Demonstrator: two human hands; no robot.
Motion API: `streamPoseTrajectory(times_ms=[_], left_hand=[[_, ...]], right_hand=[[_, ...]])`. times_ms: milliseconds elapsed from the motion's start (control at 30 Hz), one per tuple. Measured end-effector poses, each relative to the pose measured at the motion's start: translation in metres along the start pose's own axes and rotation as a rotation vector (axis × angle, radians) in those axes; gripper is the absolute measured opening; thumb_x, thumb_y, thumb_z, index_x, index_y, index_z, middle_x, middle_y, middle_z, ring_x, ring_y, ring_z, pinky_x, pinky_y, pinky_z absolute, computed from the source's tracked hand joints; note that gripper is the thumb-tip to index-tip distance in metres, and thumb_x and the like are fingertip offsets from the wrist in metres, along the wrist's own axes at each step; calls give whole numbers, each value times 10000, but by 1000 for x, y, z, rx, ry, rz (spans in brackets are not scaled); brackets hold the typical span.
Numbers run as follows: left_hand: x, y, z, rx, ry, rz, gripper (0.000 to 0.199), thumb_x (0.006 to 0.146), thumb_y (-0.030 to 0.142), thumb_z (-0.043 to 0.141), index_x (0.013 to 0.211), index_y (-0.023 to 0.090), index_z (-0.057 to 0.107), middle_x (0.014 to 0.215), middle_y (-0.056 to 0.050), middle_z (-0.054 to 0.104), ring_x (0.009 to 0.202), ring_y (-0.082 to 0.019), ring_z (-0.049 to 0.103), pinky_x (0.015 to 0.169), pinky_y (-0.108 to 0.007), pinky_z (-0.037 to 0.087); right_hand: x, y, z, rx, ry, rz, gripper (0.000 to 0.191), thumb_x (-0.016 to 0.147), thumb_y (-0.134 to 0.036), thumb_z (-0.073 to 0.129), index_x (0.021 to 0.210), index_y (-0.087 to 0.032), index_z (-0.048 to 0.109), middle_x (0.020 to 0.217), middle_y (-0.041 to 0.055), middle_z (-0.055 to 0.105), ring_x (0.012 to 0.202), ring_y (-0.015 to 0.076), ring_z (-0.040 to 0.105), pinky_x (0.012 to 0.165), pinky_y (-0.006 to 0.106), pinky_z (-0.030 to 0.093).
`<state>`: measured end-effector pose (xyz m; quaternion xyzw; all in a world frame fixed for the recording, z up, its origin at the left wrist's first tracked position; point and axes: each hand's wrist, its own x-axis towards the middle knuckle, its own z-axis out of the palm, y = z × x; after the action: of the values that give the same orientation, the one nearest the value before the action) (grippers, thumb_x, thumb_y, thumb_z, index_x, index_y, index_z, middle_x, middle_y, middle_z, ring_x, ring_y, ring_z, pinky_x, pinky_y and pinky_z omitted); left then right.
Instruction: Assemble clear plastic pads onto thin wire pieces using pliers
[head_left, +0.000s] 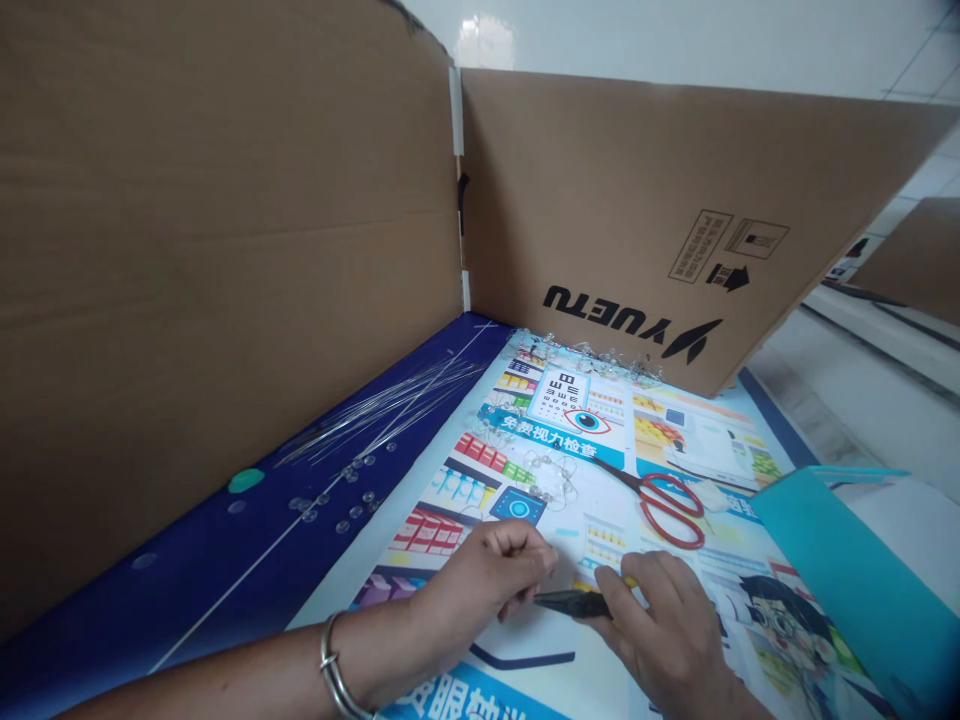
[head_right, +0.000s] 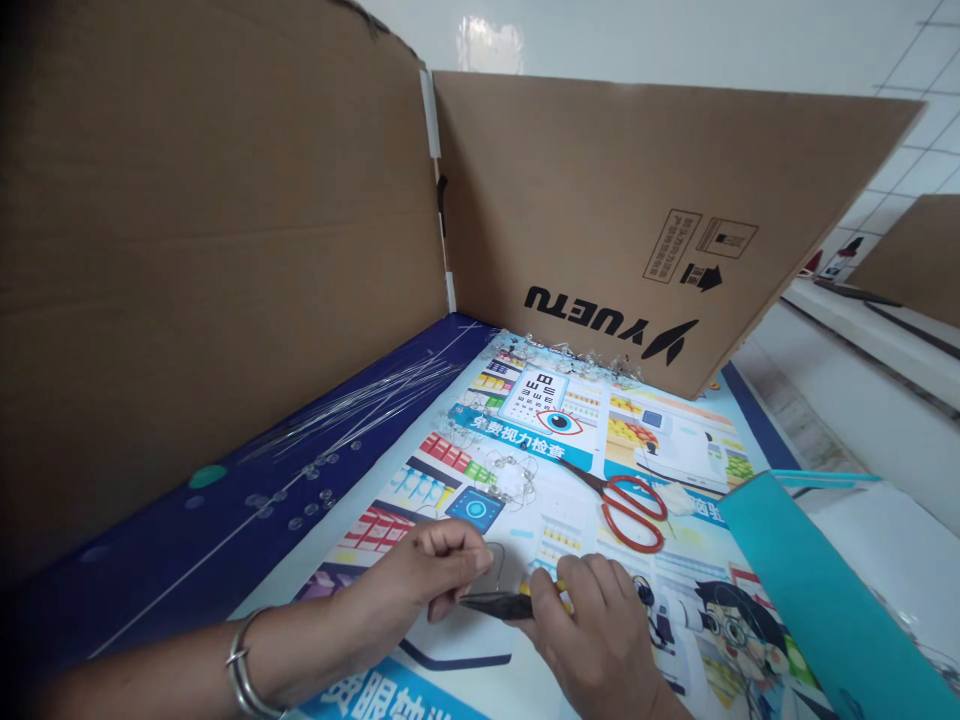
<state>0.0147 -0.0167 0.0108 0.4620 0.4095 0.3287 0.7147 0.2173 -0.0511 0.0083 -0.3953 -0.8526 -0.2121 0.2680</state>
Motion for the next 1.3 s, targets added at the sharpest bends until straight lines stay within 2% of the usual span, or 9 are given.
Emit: streamPoseTrajectory(times_ms=[167,333,433,533,633,767,933,1100,1300], left_hand=[[-2,3,1,39,4,-22,229,712,346,605,629,151,520,488,54,440,408,-56,312,413,-207,207],[-5,9,0,86,-31,50,249,721,350,600,602,149,516,494,59,410,456,-64,321,457,-208,236],[-4,10,-3,125,-44,86,272,728,364,600,591,147,508,520,55,410,484,-66,331,474,-206,245],[-3,9,-5,149,-52,55,280,743,380,595,613,147,512,536,51,431,466,-62,336,454,-204,238],[-1,7,-6,72,-85,11,285,763,403,587,655,148,515,545,44,463,440,-60,349,431,-201,243],[0,4,-7,-77,-123,24,313,789,423,575,672,141,507,596,31,498,453,-48,380,446,-190,258],[0,1,-5,-103,-97,22,333,829,445,520,694,141,502,615,26,510,444,-43,386,441,-190,242],[1,-2,-4,-47,-62,40,283,791,380,577,660,145,490,557,42,481,435,-49,361,432,-195,243],[0,-1,-2,60,-14,2,305,759,412,585,627,161,474,500,63,432,422,-55,317,422,-198,221]], right_hand=[[0,0,-1,-8,-34,-36,192,850,-321,526,877,-148,603,742,78,544,766,208,497,694,364,384],[2,-2,-2,-34,-31,-58,202,851,-344,524,869,-158,600,716,63,530,748,196,485,682,346,368],[1,-4,-2,-36,-65,-42,211,840,-371,541,869,-170,599,685,44,512,700,176,460,643,320,336],[-1,-5,1,2,-91,15,244,840,-414,532,853,-177,592,668,31,493,661,160,430,607,300,304],[-4,-5,6,66,-90,92,271,860,-431,492,828,-178,582,663,26,478,649,151,418,587,283,284],[-6,-2,9,88,-115,142,274,871,-428,471,806,-181,569,679,27,473,668,153,426,593,273,284],[-7,-2,8,89,-107,119,262,859,-424,494,832,-175,573,692,32,478,668,154,414,599,276,283],[-7,-5,7,75,-84,91,247,851,-407,514,846,-170,582,688,34,479,671,157,412,607,285,284],[-4,-6,6,39,-85,66,262,858,-418,496,840,-176,592,676,31,476,671,159,425,614,292,297]])
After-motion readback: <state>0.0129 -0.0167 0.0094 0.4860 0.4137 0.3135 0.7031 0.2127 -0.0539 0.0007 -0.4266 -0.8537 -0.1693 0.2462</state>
